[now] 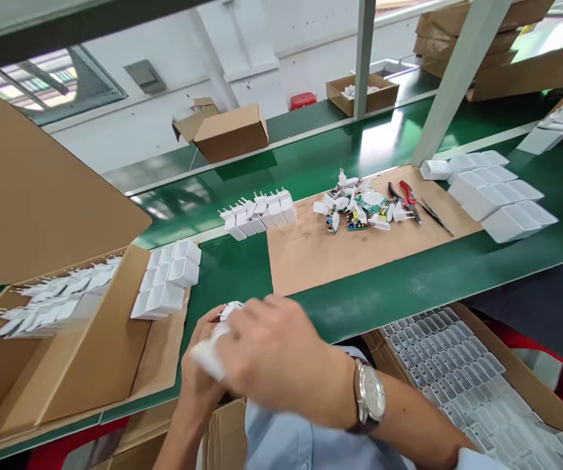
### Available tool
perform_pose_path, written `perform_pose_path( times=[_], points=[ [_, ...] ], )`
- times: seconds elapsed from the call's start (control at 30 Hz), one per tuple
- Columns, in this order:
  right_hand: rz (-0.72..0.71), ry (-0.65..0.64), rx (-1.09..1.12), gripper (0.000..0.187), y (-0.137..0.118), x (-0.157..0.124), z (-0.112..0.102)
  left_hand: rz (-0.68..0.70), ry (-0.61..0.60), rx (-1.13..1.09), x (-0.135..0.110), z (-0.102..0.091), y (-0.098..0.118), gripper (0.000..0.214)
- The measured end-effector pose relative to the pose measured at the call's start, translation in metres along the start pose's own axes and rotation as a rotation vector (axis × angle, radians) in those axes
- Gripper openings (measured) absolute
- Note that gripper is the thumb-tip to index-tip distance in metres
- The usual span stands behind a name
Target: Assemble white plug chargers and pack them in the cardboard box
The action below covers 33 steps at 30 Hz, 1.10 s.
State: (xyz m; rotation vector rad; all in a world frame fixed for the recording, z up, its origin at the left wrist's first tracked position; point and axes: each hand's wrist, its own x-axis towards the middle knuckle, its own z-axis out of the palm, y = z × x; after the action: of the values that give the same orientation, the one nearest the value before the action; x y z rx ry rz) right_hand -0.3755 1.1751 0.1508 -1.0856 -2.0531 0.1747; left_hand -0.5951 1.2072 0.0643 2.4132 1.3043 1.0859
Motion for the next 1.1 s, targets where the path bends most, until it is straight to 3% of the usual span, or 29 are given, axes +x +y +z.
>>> perform_pose_path(
  times=[0.13,0.27,0.47,0.6,0.83,1.1],
  points=[
    [0.129,0.037,-0.307,0.020,0.072,-0.023,0.020,0.019,0.080,0.131,0.011,0.004,0.007,0.028],
    [0.124,0.051,-0.382,0.020,0.108,-0.052,0.031,-0.004,0.014,0.138,0.046,-0.005,-0.011,0.022],
    [0.102,0.098,-0.331,0.026,0.110,-0.064,0.037,-0.394,-0.091,0.071,0.140,-0.015,-0.072,0.037],
    [0.101,0.126,-0.323,0.027,0.111,-0.064,0.040,-0.461,-0.122,0.052,0.181,-0.004,-0.102,0.024],
    [0.092,0.125,-0.328,0.027,0.112,-0.066,0.042,-0.493,-0.108,0.061,0.201,0.008,-0.122,0.018],
    [0.094,0.135,-0.350,0.027,0.111,-0.065,0.039,-0.427,-0.090,-0.002,0.205,0.019,-0.102,0.024]
  ],
)
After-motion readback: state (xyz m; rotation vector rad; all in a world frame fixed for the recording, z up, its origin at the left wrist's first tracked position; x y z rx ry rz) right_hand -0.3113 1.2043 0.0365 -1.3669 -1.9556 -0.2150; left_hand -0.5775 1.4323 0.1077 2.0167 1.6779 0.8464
